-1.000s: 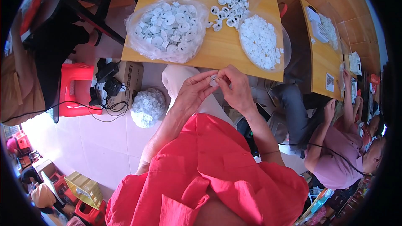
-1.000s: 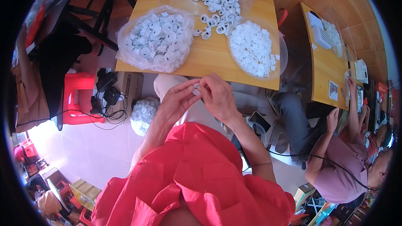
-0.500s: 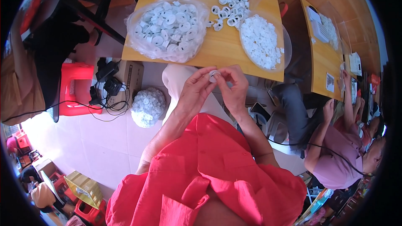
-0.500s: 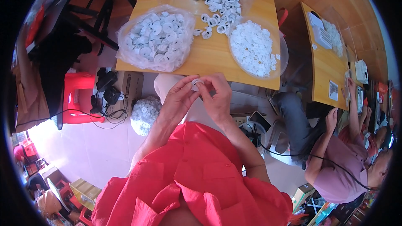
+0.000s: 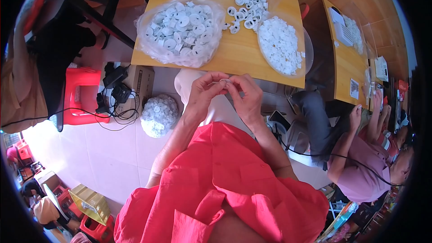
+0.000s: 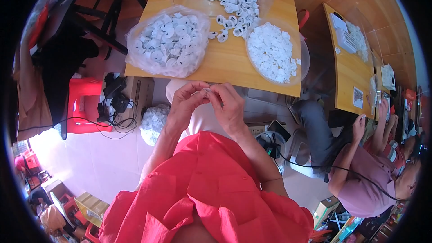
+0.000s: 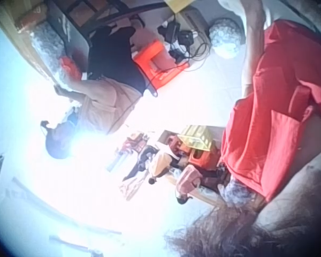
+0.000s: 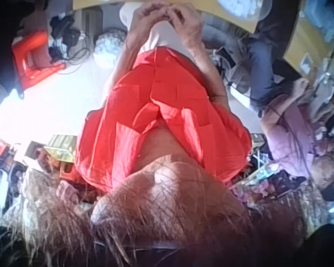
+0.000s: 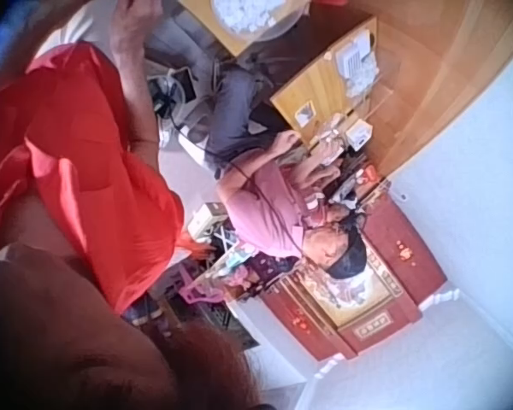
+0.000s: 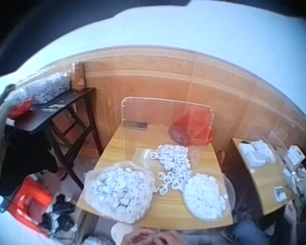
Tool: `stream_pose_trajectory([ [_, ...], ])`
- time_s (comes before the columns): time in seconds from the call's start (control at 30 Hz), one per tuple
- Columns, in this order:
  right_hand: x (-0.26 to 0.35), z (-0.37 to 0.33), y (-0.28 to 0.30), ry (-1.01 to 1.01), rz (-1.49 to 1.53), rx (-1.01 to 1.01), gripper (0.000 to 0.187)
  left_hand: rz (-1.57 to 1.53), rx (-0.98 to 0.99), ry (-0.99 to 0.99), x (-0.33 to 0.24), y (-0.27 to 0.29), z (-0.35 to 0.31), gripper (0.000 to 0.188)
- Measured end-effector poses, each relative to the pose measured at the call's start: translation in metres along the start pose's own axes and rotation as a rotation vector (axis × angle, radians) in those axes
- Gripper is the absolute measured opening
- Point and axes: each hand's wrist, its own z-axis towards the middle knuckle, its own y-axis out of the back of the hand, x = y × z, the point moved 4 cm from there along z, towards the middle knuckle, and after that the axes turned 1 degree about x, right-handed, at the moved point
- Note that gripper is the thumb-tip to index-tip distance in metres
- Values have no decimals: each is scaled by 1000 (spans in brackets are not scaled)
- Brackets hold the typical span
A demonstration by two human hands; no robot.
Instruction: The person assembles small plastic components by picking up plastic housings and inner parts from trays on the table and fitting them together by hand.
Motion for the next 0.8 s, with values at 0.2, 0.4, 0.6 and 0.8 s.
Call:
stream_pose_trajectory([
  [0.2, 2, 0, -1, -78, 147, 47, 10, 19, 3, -2, 0, 3, 1, 17],
  [0.4, -2, -1, -4, -158, 150, 60, 6, 143, -26, -130, -1, -1, 0, 13],
  [0.6, -7, -5, -13, -106, 134, 79, 3, 313, -79, -237, -2, 1, -3, 9],
  [0.8, -1, -7, -14, -4, 35, 11, 5, 364, -104, -244, -2, -1, -4, 8],
])
